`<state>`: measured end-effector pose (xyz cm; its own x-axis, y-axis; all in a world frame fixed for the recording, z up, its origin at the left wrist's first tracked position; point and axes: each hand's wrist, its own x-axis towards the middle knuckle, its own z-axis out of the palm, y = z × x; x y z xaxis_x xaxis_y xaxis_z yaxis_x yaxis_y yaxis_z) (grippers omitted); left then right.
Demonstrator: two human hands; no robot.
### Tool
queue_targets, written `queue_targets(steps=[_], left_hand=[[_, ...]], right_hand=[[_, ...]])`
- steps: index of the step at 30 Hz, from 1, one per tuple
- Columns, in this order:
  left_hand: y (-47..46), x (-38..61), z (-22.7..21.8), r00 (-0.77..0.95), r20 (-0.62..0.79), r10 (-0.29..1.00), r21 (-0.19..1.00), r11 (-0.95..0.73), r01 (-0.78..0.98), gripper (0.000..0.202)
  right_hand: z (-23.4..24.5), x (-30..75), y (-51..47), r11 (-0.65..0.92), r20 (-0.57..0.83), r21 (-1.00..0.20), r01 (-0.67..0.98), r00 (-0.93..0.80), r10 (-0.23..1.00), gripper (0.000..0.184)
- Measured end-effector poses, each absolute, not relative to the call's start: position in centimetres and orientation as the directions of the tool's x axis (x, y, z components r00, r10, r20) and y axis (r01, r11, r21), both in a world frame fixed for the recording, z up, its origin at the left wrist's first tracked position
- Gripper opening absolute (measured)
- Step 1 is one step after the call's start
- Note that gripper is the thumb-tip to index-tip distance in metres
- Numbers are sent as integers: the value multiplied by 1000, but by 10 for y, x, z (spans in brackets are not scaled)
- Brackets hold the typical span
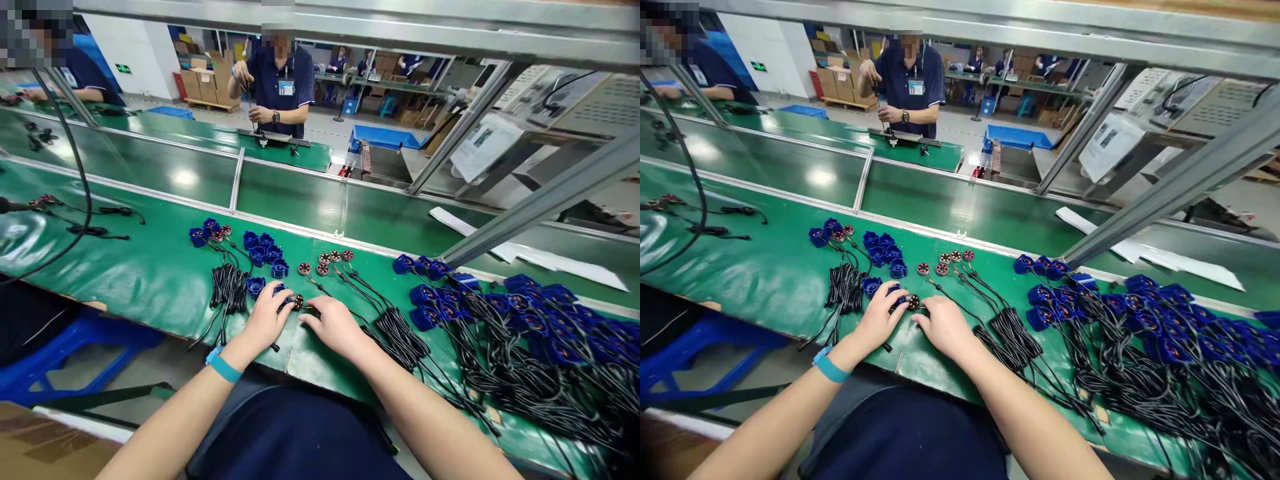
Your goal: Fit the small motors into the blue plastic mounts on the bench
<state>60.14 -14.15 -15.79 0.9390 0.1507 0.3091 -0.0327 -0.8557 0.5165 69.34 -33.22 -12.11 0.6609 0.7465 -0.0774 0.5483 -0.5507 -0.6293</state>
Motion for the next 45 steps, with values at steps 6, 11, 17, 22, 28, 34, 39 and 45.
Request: queue_targets(steps=[6, 11, 17, 22, 28, 34, 39, 45], left_hand=[[-141, 602, -155, 939, 321, 120, 468, -882, -47, 28], [-144, 603, -151, 932, 323, 163, 560, -827, -49, 53], [-147, 603, -145, 976, 213, 39, 606, -789, -100, 78], [-147, 600, -146, 974, 184, 134, 617, -787, -8, 69], [-140, 600, -150, 970, 133, 206, 611, -788, 83, 53], [-142, 595, -153, 962, 125, 241, 676, -731, 95, 56], [-148, 601, -155, 942, 240, 234, 662, -749, 18, 52], [-155, 601, -159, 900, 397, 178, 606, -787, -112, 55]], right_hand=[[-118, 694, -306, -629, -155, -546, 553, 672, 725, 21], [-109, 712, -329, -645, -264, -530, 550, 616, 742, 17], [-90, 705, -349, -671, -319, -483, 563, 600, 734, 44], [-99, 696, -338, -689, -286, -360, 629, 629, 723, 23], [-107, 712, -347, -570, -248, -430, 700, 516, 820, 32], [-108, 727, -350, -511, -162, -539, 670, 513, 843, 26], [-113, 724, -342, -226, 246, -802, 552, 652, 717, 37], [-131, 696, -327, -224, 273, -785, 578, 647, 712, 31]])
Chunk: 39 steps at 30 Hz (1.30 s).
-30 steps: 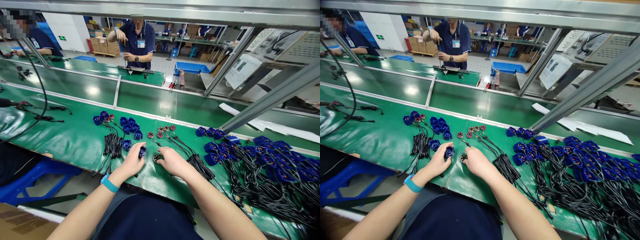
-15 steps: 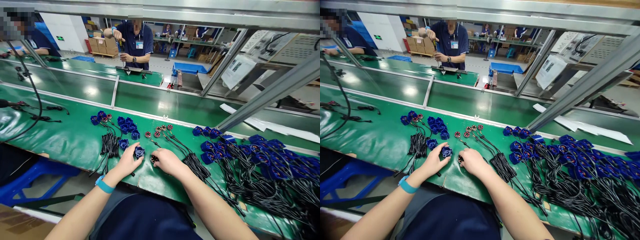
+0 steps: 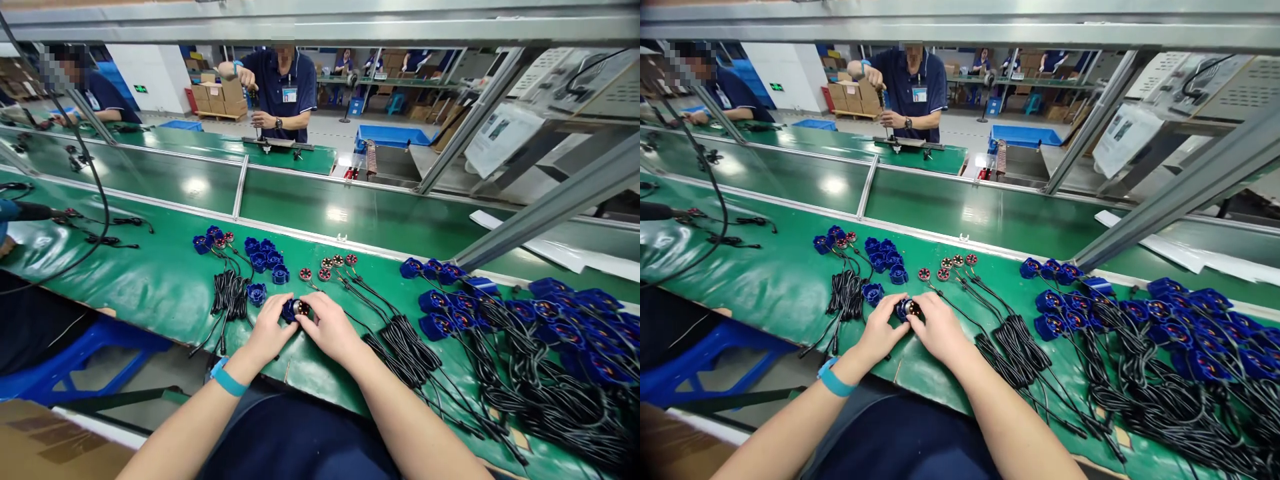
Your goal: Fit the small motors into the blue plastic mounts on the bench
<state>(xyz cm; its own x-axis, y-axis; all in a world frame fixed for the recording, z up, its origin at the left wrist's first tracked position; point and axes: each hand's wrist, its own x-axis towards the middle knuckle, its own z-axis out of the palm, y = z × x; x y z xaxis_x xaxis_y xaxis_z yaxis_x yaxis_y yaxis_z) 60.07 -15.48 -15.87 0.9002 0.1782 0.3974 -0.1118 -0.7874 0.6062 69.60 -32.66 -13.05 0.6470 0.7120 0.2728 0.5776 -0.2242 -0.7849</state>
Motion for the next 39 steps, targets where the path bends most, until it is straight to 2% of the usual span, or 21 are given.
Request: queue_targets(steps=[4, 7, 13, 18, 22, 24, 27, 29, 31, 35, 39], left_hand=[[-155, 599, -157, 911, 392, 126, 601, -785, -150, 54], [-154, 598, -156, 922, 366, 131, 626, -767, -140, 57], [-153, 596, -157, 932, 348, 100, 624, -767, -151, 55], [-153, 597, -161, 949, 273, 155, 690, -719, -82, 57], [-151, 597, -161, 981, 116, 155, 680, -732, 35, 77], [-149, 594, -158, 986, 63, 152, 664, -744, 72, 87], [-143, 588, -151, 991, 9, 134, 696, -712, 90, 116], [-139, 585, -148, 989, 19, 143, 719, -689, 86, 125], [-137, 585, -146, 988, 57, 143, 713, -699, 60, 119], [-139, 593, -145, 991, 123, 51, 646, -762, -41, 98], [-143, 605, -144, 991, 134, 0, 649, -756, -88, 101]], right_hand=[[-130, 689, -323, -410, 152, -655, 634, 642, 752, 29], [-130, 691, -322, -470, 106, -609, 638, 653, 750, 31], [-134, 693, -324, -476, 147, -612, 632, 682, 716, 32], [-130, 683, -331, -382, 215, -683, 623, 671, 709, 42], [-133, 680, -328, -411, 109, -691, 594, 649, 753, 38], [-135, 683, -323, -403, 102, -686, 605, 629, 771, 35], [-140, 691, -317, -361, 215, -653, 665, 621, 754, 34], [-144, 695, -314, -364, 275, -629, 687, 634, 722, 36], [-148, 697, -312, -367, 262, -638, 677, 639, 723, 35], [-148, 698, -309, -296, 225, -726, 620, 622, 750, 32], [-138, 698, -308, -310, 170, -732, 607, 603, 779, 29]])
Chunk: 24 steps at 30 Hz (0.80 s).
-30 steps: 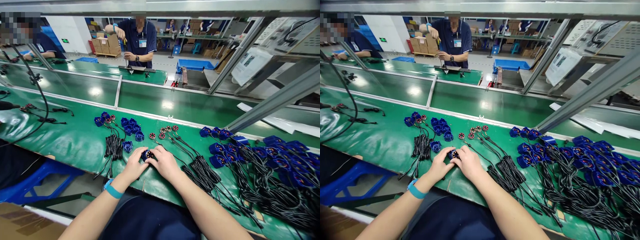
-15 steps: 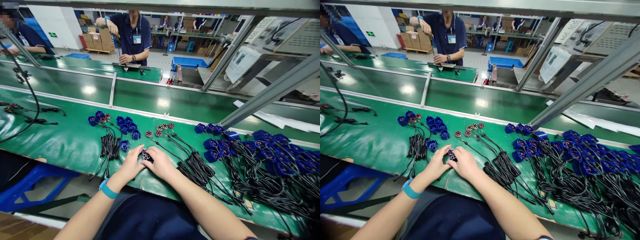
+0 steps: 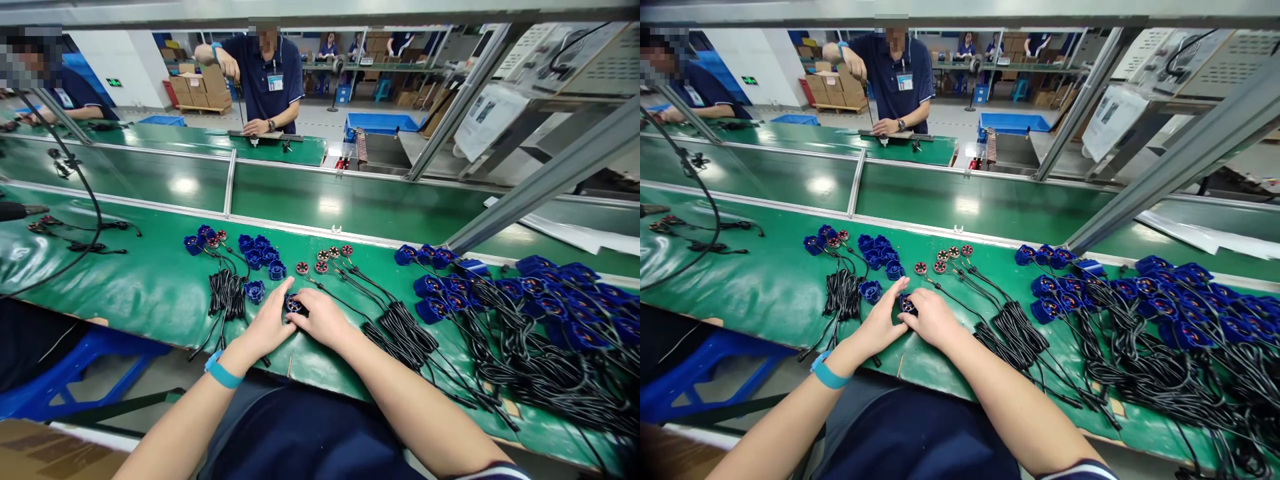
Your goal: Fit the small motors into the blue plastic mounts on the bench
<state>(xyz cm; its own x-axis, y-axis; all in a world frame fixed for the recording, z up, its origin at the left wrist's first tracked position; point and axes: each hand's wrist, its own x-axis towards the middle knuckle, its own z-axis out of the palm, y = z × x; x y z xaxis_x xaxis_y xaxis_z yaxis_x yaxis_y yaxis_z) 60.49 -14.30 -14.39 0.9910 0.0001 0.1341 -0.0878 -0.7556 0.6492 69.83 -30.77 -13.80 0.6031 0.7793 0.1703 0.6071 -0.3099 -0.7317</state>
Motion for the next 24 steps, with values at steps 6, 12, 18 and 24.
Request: queue_targets(steps=[6, 12, 18, 24], left_hand=[[-146, 605, -150, 984, 156, 82, 674, -737, -45, 84], [-150, 605, -147, 962, 268, 45, 563, -818, -119, 36], [-153, 609, -147, 920, 389, 46, 463, -873, -152, 25], [-155, 607, -149, 949, 309, 56, 442, -892, -92, 25]], right_hand=[[-133, 700, -316, -269, 150, -793, 547, 604, 783, 40], [-132, 697, -347, -452, -102, -840, 300, 730, 675, 14], [-137, 691, -353, -335, -43, -918, 212, 787, 616, 17], [-143, 694, -350, -290, -33, -940, 178, 801, 598, 19]])
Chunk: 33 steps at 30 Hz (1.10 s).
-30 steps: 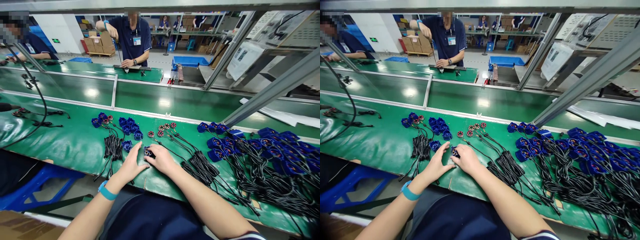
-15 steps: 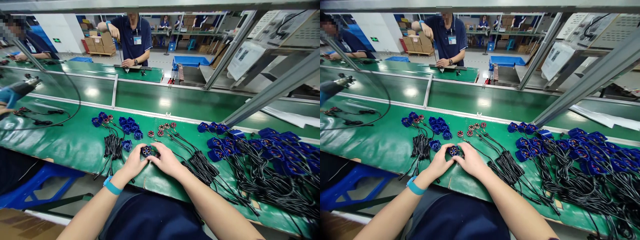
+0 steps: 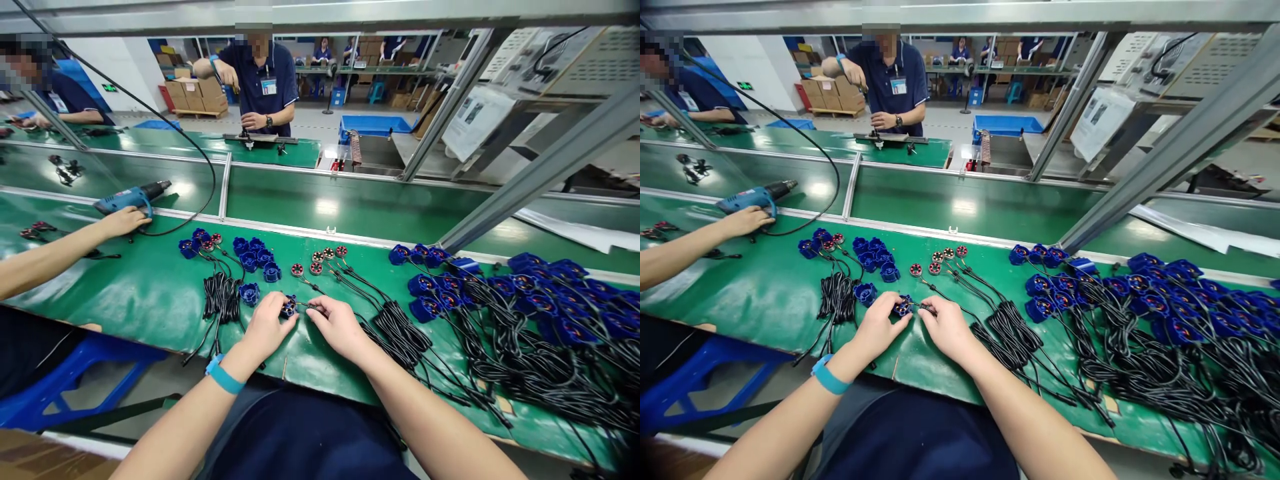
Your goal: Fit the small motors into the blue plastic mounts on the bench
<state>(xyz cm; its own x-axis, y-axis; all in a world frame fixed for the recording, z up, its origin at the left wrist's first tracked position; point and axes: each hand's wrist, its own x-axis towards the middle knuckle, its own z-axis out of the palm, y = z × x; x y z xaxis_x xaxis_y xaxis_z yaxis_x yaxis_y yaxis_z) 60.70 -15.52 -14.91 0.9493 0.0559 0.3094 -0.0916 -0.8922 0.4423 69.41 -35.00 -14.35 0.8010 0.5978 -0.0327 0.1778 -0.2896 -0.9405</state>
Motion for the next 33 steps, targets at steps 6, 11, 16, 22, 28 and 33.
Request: queue_targets(steps=[6, 11, 16, 22, 28, 33], left_hand=[[-168, 593, -139, 961, 276, 26, 499, -858, -121, 53], [-168, 586, -139, 964, 241, -110, 543, -808, -228, 44], [-166, 581, -149, 922, 370, -116, 347, -903, -253, 44], [-166, 577, -149, 887, 436, -153, 284, -912, -297, 39], [-166, 577, -148, 888, 433, -154, 281, -913, -296, 36], [-168, 580, -142, 902, 405, -150, 335, -893, -300, 30]], right_hand=[[-124, 702, -350, -392, -22, -872, 292, 778, 628, 16], [-115, 698, -353, -576, -279, -806, 138, 769, 575, 29], [-123, 681, -353, -369, -500, -866, -339, 601, 623, 33], [-132, 663, -347, -135, -573, -739, -660, 511, 640, 49], [-128, 660, -348, -153, -598, -699, -698, 454, 661, 52], [-123, 660, -346, -173, -620, -684, -709, 439, 650, 53]])
